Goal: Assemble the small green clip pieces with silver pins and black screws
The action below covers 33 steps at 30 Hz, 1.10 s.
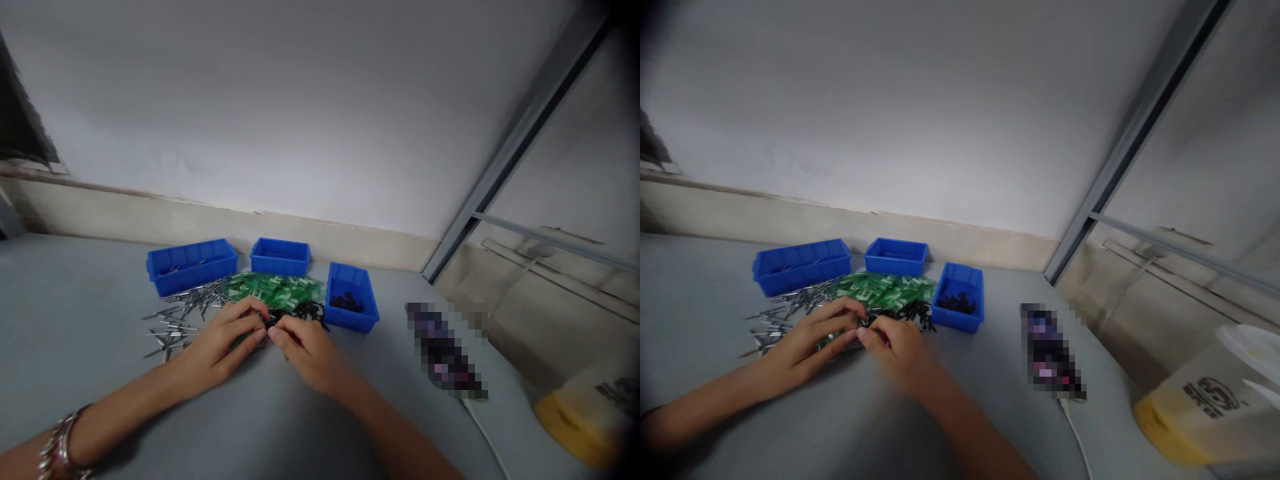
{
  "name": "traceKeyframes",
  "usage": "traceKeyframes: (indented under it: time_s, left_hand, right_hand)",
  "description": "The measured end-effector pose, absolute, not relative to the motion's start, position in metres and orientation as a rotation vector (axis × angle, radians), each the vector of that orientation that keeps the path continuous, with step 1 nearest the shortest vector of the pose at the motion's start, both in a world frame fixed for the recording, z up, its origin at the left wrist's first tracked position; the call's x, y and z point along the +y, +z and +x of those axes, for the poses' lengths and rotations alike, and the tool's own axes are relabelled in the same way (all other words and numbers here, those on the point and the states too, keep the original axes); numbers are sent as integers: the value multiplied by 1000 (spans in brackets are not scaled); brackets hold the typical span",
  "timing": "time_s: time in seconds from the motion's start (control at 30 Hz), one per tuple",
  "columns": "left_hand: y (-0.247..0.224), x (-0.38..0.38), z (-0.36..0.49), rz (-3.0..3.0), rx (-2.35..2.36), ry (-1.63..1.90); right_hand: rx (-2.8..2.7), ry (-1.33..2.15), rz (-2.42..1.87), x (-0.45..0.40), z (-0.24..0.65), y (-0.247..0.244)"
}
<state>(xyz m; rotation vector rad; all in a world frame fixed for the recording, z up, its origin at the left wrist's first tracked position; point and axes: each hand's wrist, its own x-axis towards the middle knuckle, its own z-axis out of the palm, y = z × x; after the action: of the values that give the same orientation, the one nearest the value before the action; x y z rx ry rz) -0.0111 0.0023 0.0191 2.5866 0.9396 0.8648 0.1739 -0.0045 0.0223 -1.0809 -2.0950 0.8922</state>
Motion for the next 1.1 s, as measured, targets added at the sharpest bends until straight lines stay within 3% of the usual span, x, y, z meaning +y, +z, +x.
traceKeyframes:
  time_s: [1.1]
  left_hand:
    - [20, 3, -11, 2570, 925, 888]
  right_hand:
    - [-2034, 955, -1074, -6, 174, 19]
